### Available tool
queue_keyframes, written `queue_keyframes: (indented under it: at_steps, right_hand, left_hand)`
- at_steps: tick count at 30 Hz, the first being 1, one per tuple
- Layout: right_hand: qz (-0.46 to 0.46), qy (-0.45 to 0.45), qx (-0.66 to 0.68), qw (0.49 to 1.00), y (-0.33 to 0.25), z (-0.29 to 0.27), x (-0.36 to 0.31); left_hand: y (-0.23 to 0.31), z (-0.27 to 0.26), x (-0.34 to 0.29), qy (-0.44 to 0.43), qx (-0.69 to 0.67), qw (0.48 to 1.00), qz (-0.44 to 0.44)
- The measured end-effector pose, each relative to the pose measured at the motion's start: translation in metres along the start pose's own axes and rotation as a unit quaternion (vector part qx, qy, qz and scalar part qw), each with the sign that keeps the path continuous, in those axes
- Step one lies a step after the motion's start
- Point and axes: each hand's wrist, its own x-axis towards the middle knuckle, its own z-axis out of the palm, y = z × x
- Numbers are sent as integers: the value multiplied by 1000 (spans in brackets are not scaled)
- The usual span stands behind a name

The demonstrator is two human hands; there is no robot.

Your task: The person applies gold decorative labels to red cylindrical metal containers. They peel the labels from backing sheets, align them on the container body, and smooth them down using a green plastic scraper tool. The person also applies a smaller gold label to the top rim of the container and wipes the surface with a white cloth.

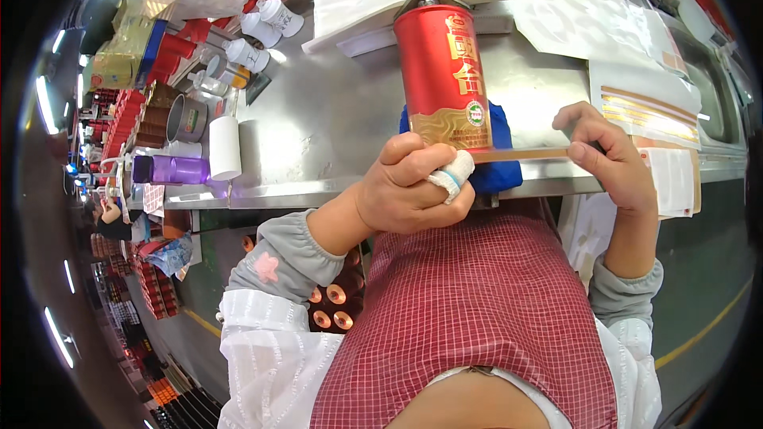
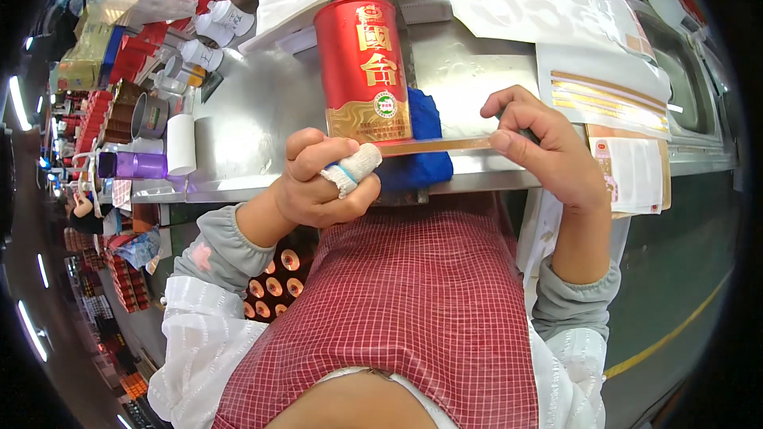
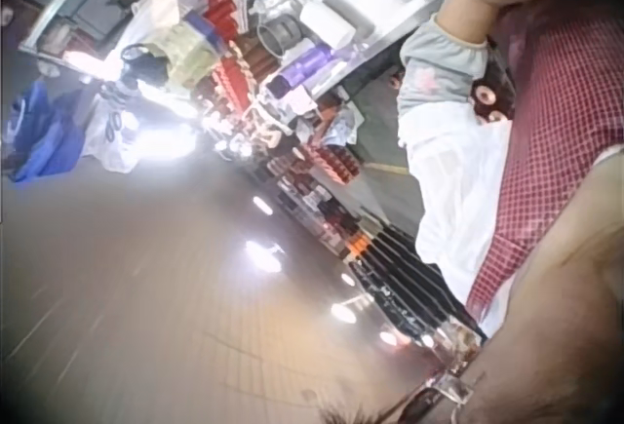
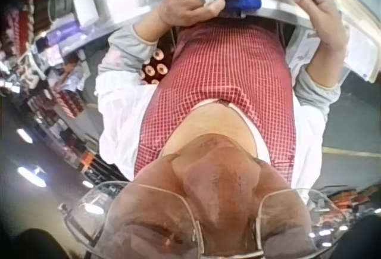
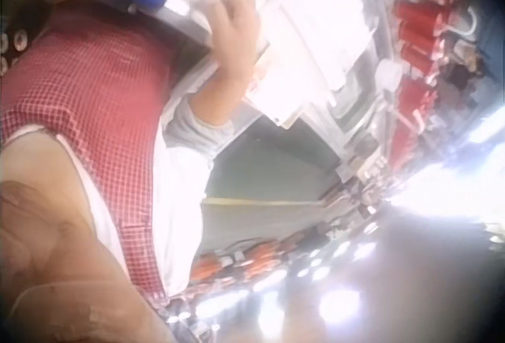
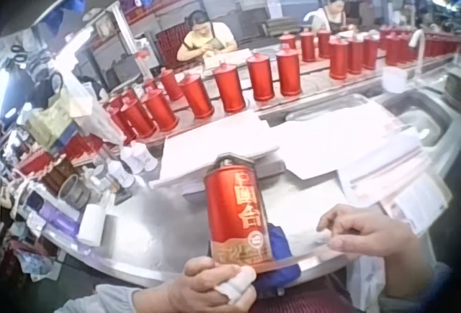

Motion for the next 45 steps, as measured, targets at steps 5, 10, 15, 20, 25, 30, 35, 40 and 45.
queue_keyframes:
  at_steps: [5,10,15,20,25,30,35,40,45]
  right_hand:
    - [36,19,25,999,2,3,-6]
    - [21,25,13,999,6,9,-7]
    - [21,9,13,1000,6,7,-2]
    - [28,-5,33,999,14,8,4]
    - [29,-4,36,999,13,10,6]
    - [27,-13,35,999,12,9,8]
    - [42,-10,46,998,16,11,11]
    - [26,-12,28,999,14,12,11]
    - [41,-18,47,998,19,14,15]
  left_hand:
    - [-2,5,4,-22,16,999,22]
    - [-4,15,8,-16,9,1000,24]
    - [-3,8,-9,7,-45,999,-23]
    - [-2,10,4,-12,-35,999,9]
    - [-9,7,6,-22,-44,999,13]
    - [3,3,-14,-25,-68,994,-78]
    - [-6,11,3,-18,-85,996,-5]
    - [-5,8,-9,19,-77,997,-24]
    - [0,9,-17,19,-73,996,-38]
